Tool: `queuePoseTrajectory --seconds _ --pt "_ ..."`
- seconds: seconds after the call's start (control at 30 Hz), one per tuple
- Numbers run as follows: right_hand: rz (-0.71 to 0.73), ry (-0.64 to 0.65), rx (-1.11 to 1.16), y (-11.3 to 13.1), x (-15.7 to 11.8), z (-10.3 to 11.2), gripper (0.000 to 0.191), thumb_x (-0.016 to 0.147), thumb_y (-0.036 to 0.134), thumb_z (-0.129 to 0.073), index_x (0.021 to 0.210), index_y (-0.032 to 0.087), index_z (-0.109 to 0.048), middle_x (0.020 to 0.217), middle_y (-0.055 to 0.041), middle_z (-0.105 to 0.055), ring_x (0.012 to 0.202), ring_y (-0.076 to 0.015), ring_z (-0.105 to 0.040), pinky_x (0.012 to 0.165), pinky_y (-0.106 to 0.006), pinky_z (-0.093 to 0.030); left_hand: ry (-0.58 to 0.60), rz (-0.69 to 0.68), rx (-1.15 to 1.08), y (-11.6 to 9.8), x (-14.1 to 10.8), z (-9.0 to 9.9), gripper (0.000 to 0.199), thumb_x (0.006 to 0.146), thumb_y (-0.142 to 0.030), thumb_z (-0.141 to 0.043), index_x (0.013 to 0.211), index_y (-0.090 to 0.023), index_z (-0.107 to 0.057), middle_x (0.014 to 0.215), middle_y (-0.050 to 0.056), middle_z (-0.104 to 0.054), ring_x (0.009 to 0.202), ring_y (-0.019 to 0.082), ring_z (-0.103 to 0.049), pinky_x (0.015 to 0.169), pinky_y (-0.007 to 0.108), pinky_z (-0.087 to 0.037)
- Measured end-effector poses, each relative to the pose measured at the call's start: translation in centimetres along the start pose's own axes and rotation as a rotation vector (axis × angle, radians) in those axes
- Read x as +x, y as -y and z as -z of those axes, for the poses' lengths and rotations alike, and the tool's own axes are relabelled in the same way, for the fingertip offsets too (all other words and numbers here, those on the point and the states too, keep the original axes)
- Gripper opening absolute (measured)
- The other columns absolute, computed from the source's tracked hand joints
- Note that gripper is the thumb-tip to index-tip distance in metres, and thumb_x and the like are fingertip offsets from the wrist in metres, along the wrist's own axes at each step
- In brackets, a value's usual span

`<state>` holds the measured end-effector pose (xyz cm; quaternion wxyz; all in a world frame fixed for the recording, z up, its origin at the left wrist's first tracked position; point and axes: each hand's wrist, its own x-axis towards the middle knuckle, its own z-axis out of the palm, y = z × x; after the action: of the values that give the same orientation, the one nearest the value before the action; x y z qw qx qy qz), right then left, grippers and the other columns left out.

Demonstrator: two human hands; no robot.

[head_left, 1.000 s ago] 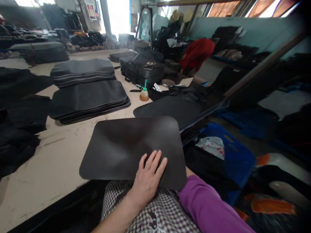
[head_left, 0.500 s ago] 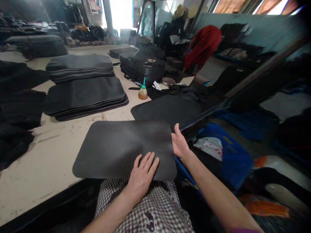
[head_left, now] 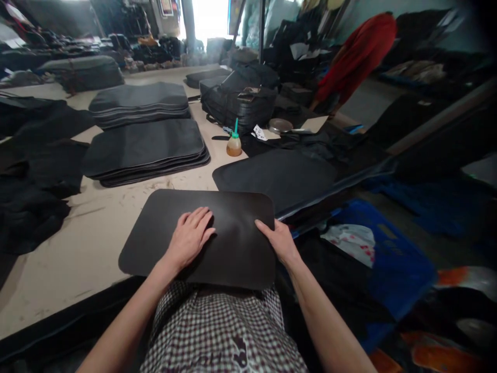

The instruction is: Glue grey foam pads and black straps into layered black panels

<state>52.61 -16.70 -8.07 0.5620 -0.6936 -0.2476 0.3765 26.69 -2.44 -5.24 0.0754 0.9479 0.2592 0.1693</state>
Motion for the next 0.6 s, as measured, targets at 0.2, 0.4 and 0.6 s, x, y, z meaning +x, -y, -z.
queuePoseTrajectory --seconds 0.2,0.4,0.6 --pt "-0.038 0.005 0.021 1.1 1.4 0.4 0.052 0.070 0.060 -0.082 0.092 0.013 -0.079 0.087 -0.0090 -0.078 0.076 -0.0260 -0.072 0.066 -0.033 -0.054 0.056 0.045 0.161 2.1 -0.3 -1.1 0.057 0.104 -0.050 -0.043 0.151 -0.017 -0.049 0.160 0.015 -0.045 0.150 0.031 -0.039 0.121 0.054 -0.031" --pt "-0.022 -0.039 -0.009 1.0 2.5 0.2 0.042 0.070 0.053 -0.083 0.081 0.013 -0.076 0.074 -0.0059 -0.074 0.067 -0.0213 -0.066 0.058 -0.029 -0.047 0.062 0.051 0.162 1.7 -0.3 -0.7 0.056 0.105 -0.050 -0.041 0.150 -0.019 -0.050 0.159 0.014 -0.047 0.149 0.030 -0.041 0.120 0.052 -0.032" --pt "-0.075 0.064 0.115 0.3 1.7 1.2 0.038 0.072 0.050 -0.083 0.088 0.016 -0.076 0.081 -0.0037 -0.076 0.072 -0.0202 -0.068 0.067 -0.029 -0.053 0.065 0.075 0.095 1.9 -0.2 -0.8 0.054 0.105 -0.047 -0.040 0.151 -0.020 -0.048 0.160 0.015 -0.046 0.150 0.031 -0.039 0.121 0.055 -0.029"
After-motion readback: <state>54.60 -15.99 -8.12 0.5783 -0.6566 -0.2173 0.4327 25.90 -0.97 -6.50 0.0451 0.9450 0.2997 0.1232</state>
